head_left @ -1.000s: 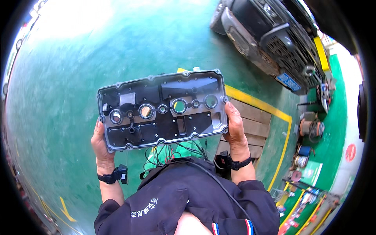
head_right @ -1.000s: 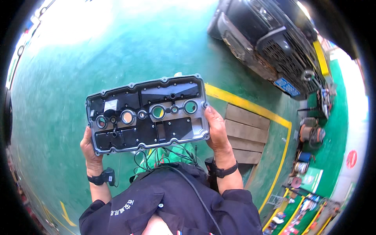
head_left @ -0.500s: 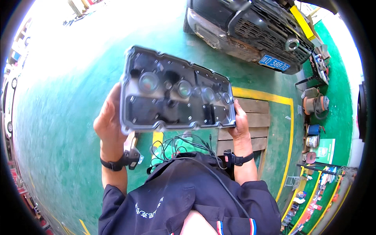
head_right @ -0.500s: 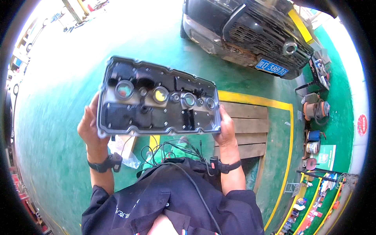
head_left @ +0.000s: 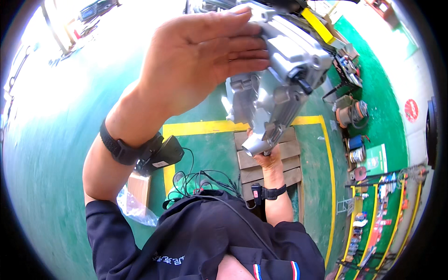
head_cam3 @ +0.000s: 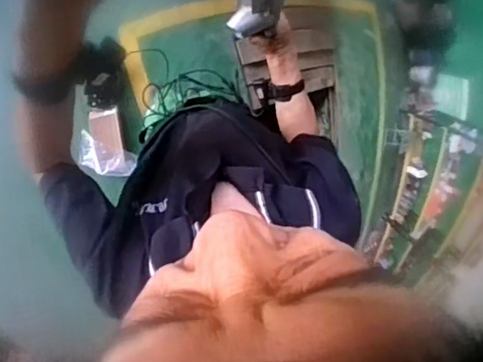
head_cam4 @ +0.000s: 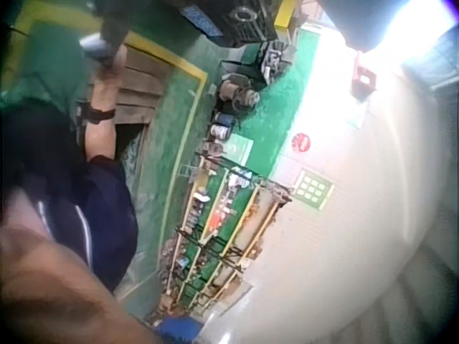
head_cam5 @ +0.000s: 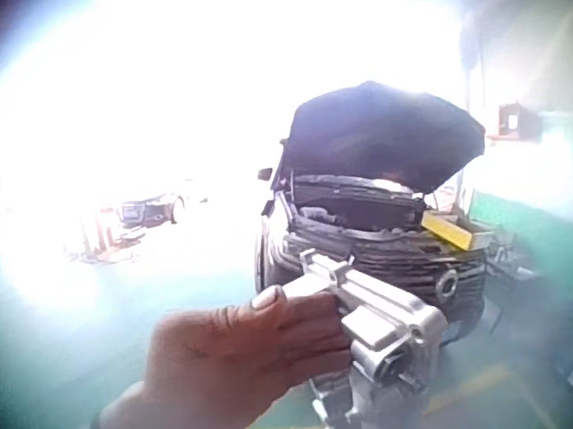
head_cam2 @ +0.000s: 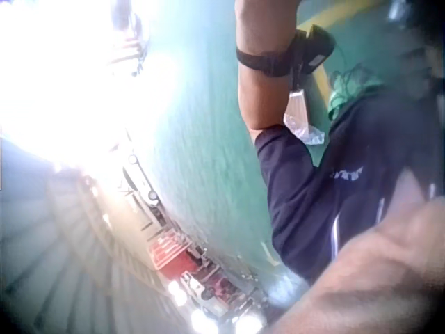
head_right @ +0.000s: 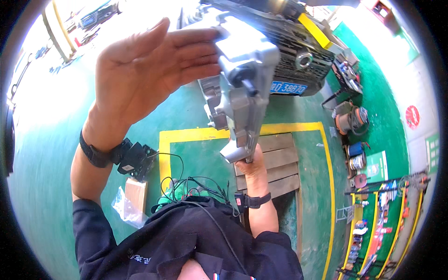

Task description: The person fits a rubber gasket into the grooves of an engine valve cover, presses it into place by hand, and then positions the assembly onto an engine block.

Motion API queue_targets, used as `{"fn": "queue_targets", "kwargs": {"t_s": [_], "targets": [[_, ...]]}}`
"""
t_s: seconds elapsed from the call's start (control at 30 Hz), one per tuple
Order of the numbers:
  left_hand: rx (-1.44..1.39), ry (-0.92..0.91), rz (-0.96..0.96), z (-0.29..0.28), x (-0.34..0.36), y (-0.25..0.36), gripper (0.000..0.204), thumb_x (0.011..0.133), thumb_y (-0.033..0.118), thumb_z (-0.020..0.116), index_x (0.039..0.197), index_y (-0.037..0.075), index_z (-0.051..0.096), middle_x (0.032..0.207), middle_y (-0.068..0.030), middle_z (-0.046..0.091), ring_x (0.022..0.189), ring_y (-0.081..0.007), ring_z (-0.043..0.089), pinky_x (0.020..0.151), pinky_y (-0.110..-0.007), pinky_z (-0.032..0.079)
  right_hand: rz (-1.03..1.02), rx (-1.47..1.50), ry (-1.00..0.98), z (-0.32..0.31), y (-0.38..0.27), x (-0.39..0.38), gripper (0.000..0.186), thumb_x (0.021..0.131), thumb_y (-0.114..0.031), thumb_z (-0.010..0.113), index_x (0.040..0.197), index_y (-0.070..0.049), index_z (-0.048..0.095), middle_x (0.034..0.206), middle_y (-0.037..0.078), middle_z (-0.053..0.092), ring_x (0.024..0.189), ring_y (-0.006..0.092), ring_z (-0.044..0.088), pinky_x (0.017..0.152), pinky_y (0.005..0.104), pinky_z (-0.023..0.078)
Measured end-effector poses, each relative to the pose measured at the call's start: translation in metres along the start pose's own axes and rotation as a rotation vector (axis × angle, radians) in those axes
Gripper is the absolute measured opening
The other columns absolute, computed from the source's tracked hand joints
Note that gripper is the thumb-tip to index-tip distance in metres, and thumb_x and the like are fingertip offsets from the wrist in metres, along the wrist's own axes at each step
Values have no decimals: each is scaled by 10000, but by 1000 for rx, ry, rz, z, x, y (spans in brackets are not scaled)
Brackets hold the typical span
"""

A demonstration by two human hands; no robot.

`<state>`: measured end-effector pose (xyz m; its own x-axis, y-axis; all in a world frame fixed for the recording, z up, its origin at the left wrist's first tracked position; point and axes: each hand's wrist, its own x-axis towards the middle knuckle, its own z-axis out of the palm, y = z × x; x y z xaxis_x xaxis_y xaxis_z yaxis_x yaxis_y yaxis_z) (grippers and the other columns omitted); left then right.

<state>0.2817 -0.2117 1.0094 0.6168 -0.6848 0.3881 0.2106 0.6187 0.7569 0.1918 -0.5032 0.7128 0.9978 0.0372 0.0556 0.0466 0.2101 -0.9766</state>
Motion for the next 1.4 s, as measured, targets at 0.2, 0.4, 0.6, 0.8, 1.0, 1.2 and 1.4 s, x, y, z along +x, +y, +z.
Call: {"fn": "queue_targets", "kwargs": {"t_s": [0.2, 0.4, 0.6, 0.8, 1.0, 1.2, 1.4], "targets": [[-119, 211, -377, 65, 64, 30, 417, 950, 258, 720, 1219, -41, 612, 1036, -175, 713, 1006, -323, 685, 952, -449, 561, 222, 1468, 106, 4, -10, 2, 427, 1005, -280, 623, 1336, -16, 568, 1216, 181, 672, 1144, 297, 649, 1043, 458, 517], [-119, -338, -232, 39, 85, -1, 449, 1019, 266, 609, 1284, -95, 587, 1205, -226, 656, 1148, -339, 631, 1046, -468, 503, 96, 1588, 62, 17, -7, -4, 573, 930, -289, 745, 1288, 56, 462, 1113, 184, 698, 1071, 283, 697, 1014, 397, 547], [-81, -464, -183, 50, 98, -23, 488, 1034, 283, 601, 1311, -119, 583, 1273, -244, 641, 1219, -324, 609, 1090, -444, 476, 56, 1558, 100, 27, -19, -13, 449, 942, -253, 724, 1219, 24, 504, 1028, 138, 688, 1011, 269, 684, 952, 367, 576], [-190, -493, -273, 35, 96, -43, 524, 1046, 334, 592, 1333, -104, 578, 1313, -192, 638, 1222, -278, 608, 1066, -417, 478, -26, 1589, 59, 29, -23, -17, 556, 951, -356, 716, 1234, 82, 522, 1033, 185, 712, 1023, 296, 710, 962, 389, 566], [133, -288, -101, -27, 41, -113, 608, 1009, 392, 643, 1452, -2, 507, 1467, -159, 561, 1362, -267, 519, 1159, -427, 386, -65, 1587, 42, 27, -28, -22, 438, 974, -262, 672, 1240, 34, 491, 1063, 162, 675, 1041, 290, 676, 958, 375, 570], [553, -246, -41, -26, -8, -161, 811, 846, 337, 863, 1458, -25, 472, 1418, -181, 578, 1297, -286, 569, 1110, -410, 432, -205, 1307, 91, 23, -26, -22, 513, 998, -307, 662, 1341, 26, 475, 1175, 158, 669, 1074, 256, 684, 999, 378, 544], [842, -288, 172, 7, 7, -149, 819, 759, 314, 900, 1408, 23, 493, 1379, -234, 519, 1234, -456, 562, 1016, -479, 503, -312, 1046, 181, 37, -20, -14, 481, 1016, -283, 636, 1377, -13, 469, 1227, 139, 647, 1102, 250, 668, 1006, 379, 542]]}}
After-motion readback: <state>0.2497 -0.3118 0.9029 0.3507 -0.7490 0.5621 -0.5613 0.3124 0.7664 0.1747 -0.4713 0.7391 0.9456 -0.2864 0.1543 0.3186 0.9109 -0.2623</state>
